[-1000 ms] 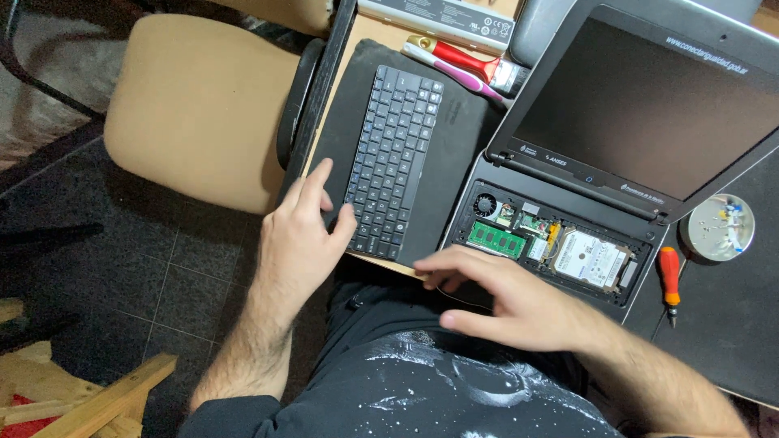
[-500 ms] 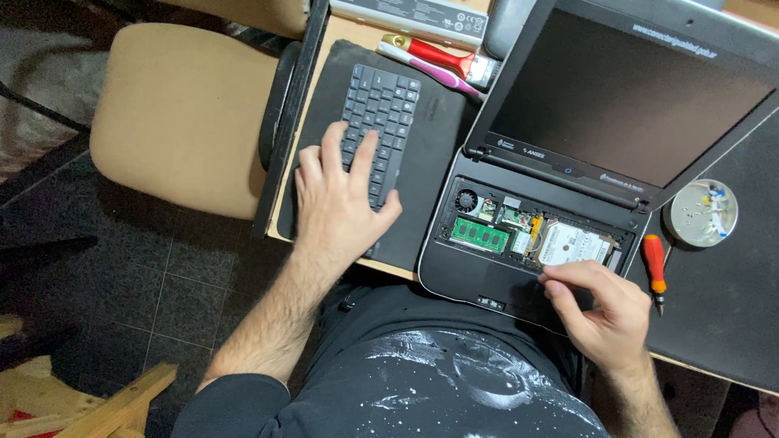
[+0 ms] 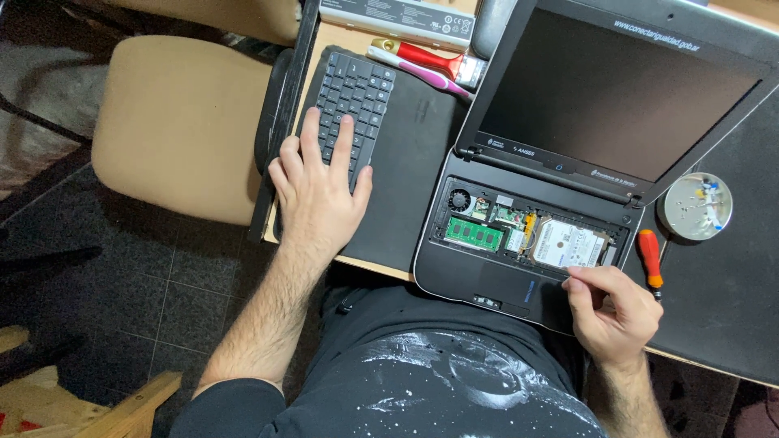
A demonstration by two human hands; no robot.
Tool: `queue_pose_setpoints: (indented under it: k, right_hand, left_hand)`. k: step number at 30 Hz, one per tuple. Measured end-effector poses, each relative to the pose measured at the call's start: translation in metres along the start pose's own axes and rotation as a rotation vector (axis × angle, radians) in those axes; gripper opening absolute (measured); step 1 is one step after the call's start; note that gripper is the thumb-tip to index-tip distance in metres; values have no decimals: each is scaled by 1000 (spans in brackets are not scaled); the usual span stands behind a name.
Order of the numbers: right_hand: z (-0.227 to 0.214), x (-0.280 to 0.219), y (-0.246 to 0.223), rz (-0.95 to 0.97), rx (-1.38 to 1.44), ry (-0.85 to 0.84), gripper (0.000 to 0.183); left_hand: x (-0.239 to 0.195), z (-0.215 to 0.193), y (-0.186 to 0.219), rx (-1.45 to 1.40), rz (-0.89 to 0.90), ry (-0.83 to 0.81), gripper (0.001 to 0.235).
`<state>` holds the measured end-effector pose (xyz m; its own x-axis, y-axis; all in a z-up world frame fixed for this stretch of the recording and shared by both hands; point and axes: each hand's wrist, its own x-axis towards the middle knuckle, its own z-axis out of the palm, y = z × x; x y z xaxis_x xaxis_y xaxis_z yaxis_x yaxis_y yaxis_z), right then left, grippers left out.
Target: The person disassembles a laptop by first removing the keyboard and then unscrewing and detaching the screen bezel. They use a screwdriver to remove screws from the keyboard and screen frame, placing the removed parts on the desk.
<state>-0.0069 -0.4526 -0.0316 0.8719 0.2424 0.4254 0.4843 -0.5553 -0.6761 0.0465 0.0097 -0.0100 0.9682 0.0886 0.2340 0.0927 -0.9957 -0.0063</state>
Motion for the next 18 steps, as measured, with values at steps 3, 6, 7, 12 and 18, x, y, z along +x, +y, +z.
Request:
queue_pose_setpoints:
  k: [3, 6, 7, 12, 18]
  right_hand:
    - [1, -1, 2, 25, 16, -1, 4]
    - [2, 0, 2, 49, 32, 4, 4]
    - [2, 1, 2, 53, 27, 7, 4]
    - [3, 1, 3, 8, 49, 19, 2]
    - [-4, -6, 9, 36, -100, 145, 2]
  left_hand:
    - [4, 3, -1, -28, -15, -20, 79]
    - [8, 0, -4, -38, -11, -19, 79]
    - [8, -1, -4, -42, -5, -20, 79]
    - [8, -19, 1, 67, 30, 4, 81]
    - [-2, -30, 47, -615, 271, 96, 47]
